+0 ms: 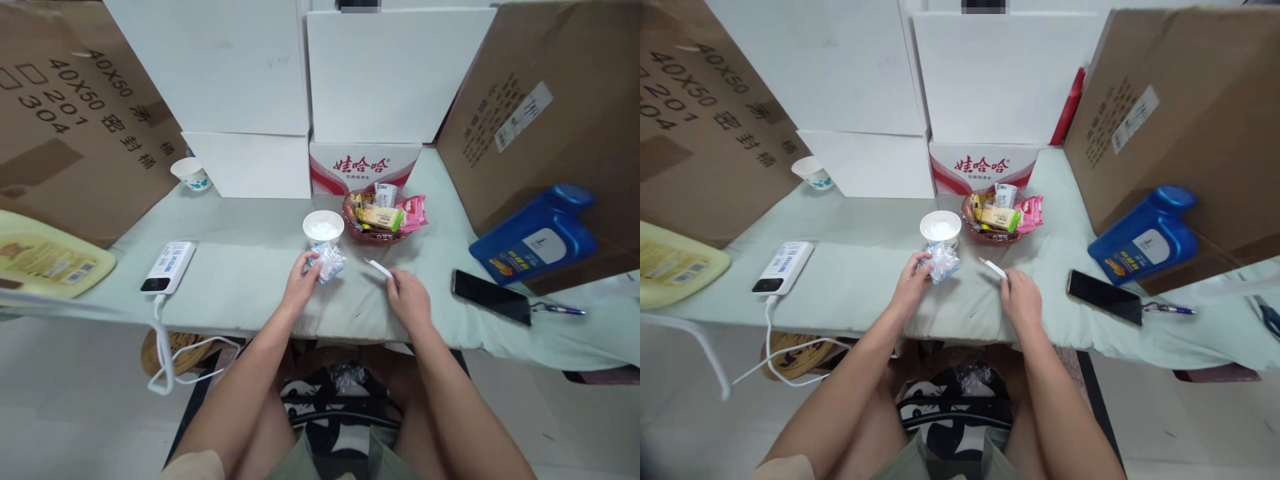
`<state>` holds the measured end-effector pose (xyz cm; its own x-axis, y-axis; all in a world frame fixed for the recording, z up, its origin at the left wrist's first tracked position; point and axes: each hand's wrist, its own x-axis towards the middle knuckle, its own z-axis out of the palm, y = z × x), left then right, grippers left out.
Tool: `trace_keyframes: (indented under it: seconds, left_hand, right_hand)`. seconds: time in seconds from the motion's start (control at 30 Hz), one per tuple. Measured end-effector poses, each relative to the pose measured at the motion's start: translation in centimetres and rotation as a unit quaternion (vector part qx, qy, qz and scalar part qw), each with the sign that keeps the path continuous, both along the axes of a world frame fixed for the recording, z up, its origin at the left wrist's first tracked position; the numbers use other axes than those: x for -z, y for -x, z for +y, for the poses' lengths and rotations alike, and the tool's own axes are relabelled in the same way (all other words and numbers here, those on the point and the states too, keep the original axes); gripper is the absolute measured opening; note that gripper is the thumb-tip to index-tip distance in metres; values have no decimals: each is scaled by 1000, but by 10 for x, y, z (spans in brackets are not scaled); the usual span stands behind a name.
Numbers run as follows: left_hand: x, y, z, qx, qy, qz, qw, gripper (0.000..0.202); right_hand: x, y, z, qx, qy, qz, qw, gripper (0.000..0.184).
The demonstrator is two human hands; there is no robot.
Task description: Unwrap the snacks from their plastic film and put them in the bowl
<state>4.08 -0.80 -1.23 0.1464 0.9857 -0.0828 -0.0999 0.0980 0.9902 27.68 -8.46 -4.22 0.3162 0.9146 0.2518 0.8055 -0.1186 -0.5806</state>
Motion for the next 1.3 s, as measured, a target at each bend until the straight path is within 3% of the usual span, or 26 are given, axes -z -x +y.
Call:
trace_keyframes:
  seconds: [0.07, 0.13, 0.23, 0.3, 0.43, 0.57, 0.67, 0.87, 1.0, 1.07, 1.17, 1.23, 1.3]
  left_hand:
    - [2, 2, 0, -7, -12, 8, 1000, 34]
    - [5, 3, -1, -1, -38, 38, 999, 39]
    - [11, 6, -2, 16, -79, 69, 994, 57]
    - [14, 6, -3, 20, -101, 89, 991, 62]
    - [12, 7, -4, 27, -121, 107, 986, 49]
    - [2, 11, -2, -40, -84, 1, 996, 52]
    - [-2, 15, -2, -73, -64, -48, 994, 58]
    - [3, -2, -12, 49, -53, 13, 997, 55]
    - [8, -14, -19, 103, 13, 16, 994, 50]
    - [8, -14, -18, 119, 77, 9, 990, 51]
    - [4, -8, -12, 113, 148, -24, 982, 61]
    - [0, -3, -9, 93, 162, -38, 982, 65]
    - [-1, 1, -6, 75, 158, -24, 984, 62]
  right_hand:
    - [-10, 12, -9, -6, 13, 129, 991, 34]
    - [-17, 27, -17, -33, 36, 269, 962, 38]
    - [-23, 50, -19, -82, 54, 364, 926, 47]
    - [-24, 62, -15, -102, 52, 359, 926, 49]
    - [-24, 72, -8, -109, 53, 288, 950, 45]
    - [-23, 60, -11, -128, 70, 197, 970, 41]
    - [-19, 40, -14, -105, 80, 140, 981, 37]
    - [-7, 17, -3, -29, 72, -10, 997, 37]
    - [0, 20, 2, -3, 66, -66, 996, 35]
    - [2, 26, 1, 1, 25, -55, 998, 39]
    - [2, 37, -1, -96, -50, 37, 993, 51]
    - [0, 45, -3, -154, -80, 104, 979, 43]
    - [-3, 50, -3, -159, -82, 148, 973, 25]
